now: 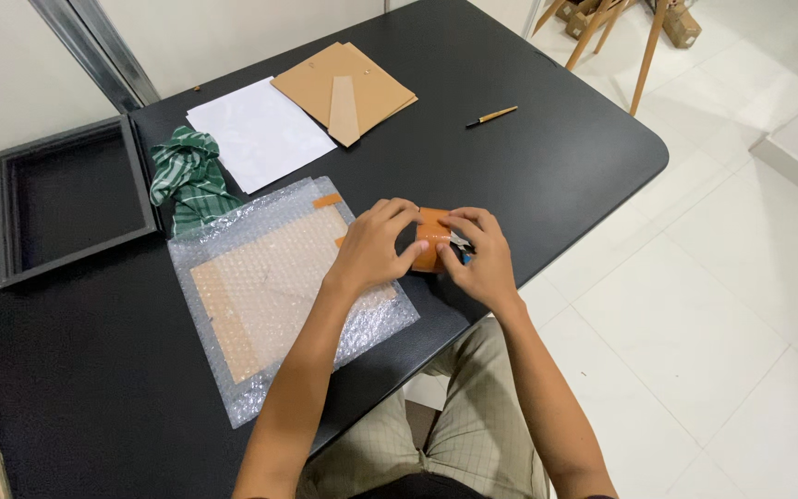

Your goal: The person places a flat item into bubble wrap, folds the wrap over it, and secures the edges using tape and shears.

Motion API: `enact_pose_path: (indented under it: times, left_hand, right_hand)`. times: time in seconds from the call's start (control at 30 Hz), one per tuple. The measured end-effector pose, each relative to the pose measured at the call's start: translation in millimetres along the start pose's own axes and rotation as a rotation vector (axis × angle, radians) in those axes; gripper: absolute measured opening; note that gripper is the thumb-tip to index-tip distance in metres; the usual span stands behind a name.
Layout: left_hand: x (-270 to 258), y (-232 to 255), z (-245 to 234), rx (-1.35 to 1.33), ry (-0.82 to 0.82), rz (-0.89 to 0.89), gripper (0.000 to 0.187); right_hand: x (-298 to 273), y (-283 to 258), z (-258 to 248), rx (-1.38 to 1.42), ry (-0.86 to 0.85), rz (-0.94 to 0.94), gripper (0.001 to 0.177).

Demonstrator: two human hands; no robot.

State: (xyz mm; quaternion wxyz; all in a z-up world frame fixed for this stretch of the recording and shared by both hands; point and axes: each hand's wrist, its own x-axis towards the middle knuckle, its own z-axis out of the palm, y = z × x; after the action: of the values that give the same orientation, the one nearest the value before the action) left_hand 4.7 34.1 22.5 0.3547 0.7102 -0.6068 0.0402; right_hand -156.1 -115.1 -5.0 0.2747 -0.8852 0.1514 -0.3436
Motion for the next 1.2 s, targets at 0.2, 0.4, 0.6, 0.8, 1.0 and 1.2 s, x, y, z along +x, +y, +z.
enact_pose_path:
  times: [0.2,0.4,0.6,0.8,1.0,1.2]
  left_hand:
    - [9.1,-27.7,44.0,0.139,0.121,0.086,0.012]
    - [4.8,-31.9,58.6,0.231,0.113,0.105,0.022]
    - [3.1,-37.9,72.8,0.341,0.203,0.158,0.027]
    - [4.0,-38.5,74.1,0.312,0.317,0.223,0.028]
    - [5.7,-43.1,83.0,0.344,0.359,0.264,0.032]
    - [2.8,-26.7,64.4,0.057,0.325,0.116,0.029]
  right_hand:
    - [4.6,-0.1,-5.6,0.091,0.005,-0.012,0.03]
    - [13.5,9.6,-3.1,0.151,-0.002,0.022,0.015]
    - [20.7,17.3,8.0,0.153,0.049,0.088,0.01]
    - [15.2,-10.5,15.4,0.239,0.121,-0.064,0.009]
    - [0.0,18.1,42.5,0.155,0.225,-0.112,0.009]
    - [1.4,17.7,42.9,0.082,0.229,-0.119,0.008]
